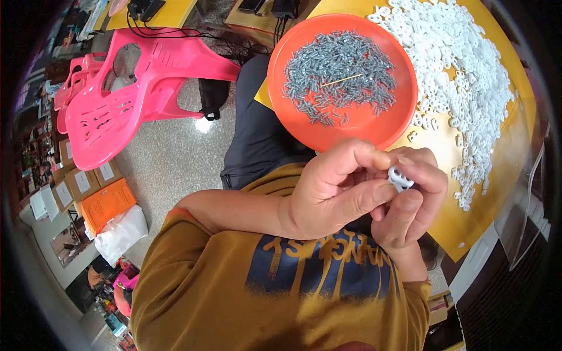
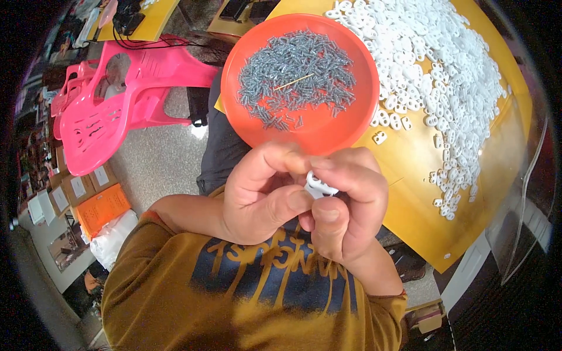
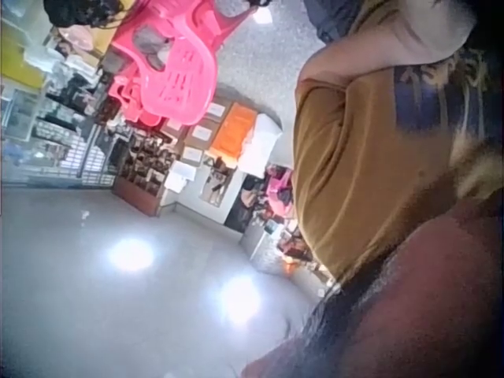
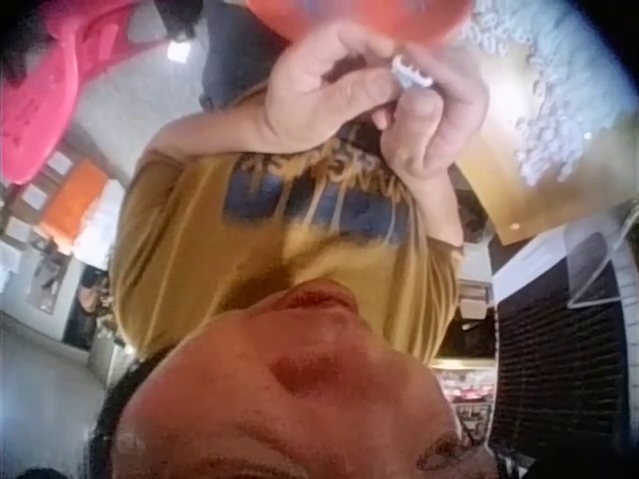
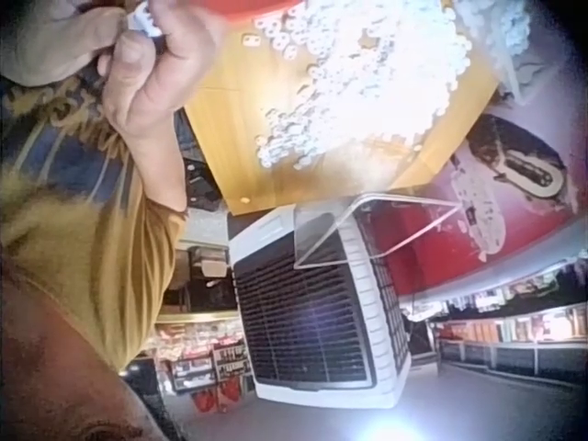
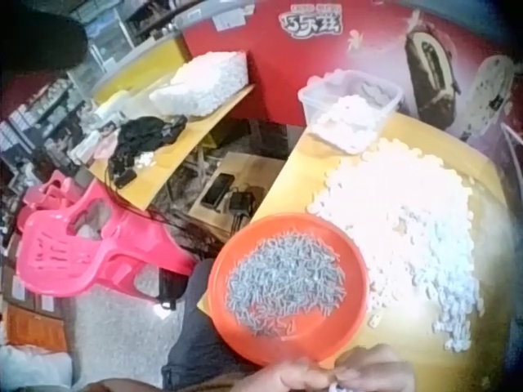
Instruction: The recorder is manually assembling small white plastic components by inserting thin metal pins into them.
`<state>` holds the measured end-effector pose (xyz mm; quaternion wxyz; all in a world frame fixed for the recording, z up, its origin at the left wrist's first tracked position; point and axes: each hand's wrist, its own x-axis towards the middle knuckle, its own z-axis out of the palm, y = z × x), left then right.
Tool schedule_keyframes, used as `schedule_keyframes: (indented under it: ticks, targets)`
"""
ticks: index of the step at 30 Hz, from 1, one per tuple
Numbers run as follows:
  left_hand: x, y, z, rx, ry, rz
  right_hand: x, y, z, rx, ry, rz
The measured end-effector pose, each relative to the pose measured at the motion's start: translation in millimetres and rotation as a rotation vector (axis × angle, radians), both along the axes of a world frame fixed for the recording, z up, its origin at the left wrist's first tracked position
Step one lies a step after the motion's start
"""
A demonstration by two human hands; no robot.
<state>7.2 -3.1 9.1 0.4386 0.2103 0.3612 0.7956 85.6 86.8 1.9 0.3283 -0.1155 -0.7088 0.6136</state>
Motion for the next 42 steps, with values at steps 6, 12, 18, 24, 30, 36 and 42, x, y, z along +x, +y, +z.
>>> schedule_keyframes:
  ticks: [6,12,18,24,30,36,42]
  targets:
    - [1.1,0.0,-2.0,0.011,0.020,-0.019,-0.4,1.1,-5.2,-0.014,0.057,0.029]
    - [2.6,0.6,-2.0,0.011,0.027,0.015,-3.9,2.2,-8.6,-0.038,0.126,0.056]
    - [-3.9,1.1,-7.2,0.023,0.146,-0.035,-6.9,2.6,-10.1,-0.049,0.162,0.048]
    - [-8.8,0.8,-7.7,0.053,0.101,-0.067,-5.5,9.0,-12.1,0.010,0.150,0.071]
    - [-10.9,0.8,-5.7,0.000,0.100,-0.067,0.8,8.9,-13.2,-0.003,0.167,0.078]
    - [-13.0,6.2,-3.9,-0.046,0.125,-0.093,1.4,15.2,-11.6,-0.059,0.161,0.073]
    - [-16.7,14.4,3.7,-0.202,0.152,-0.158,6.8,20.9,-5.0,-0.063,0.108,0.054]
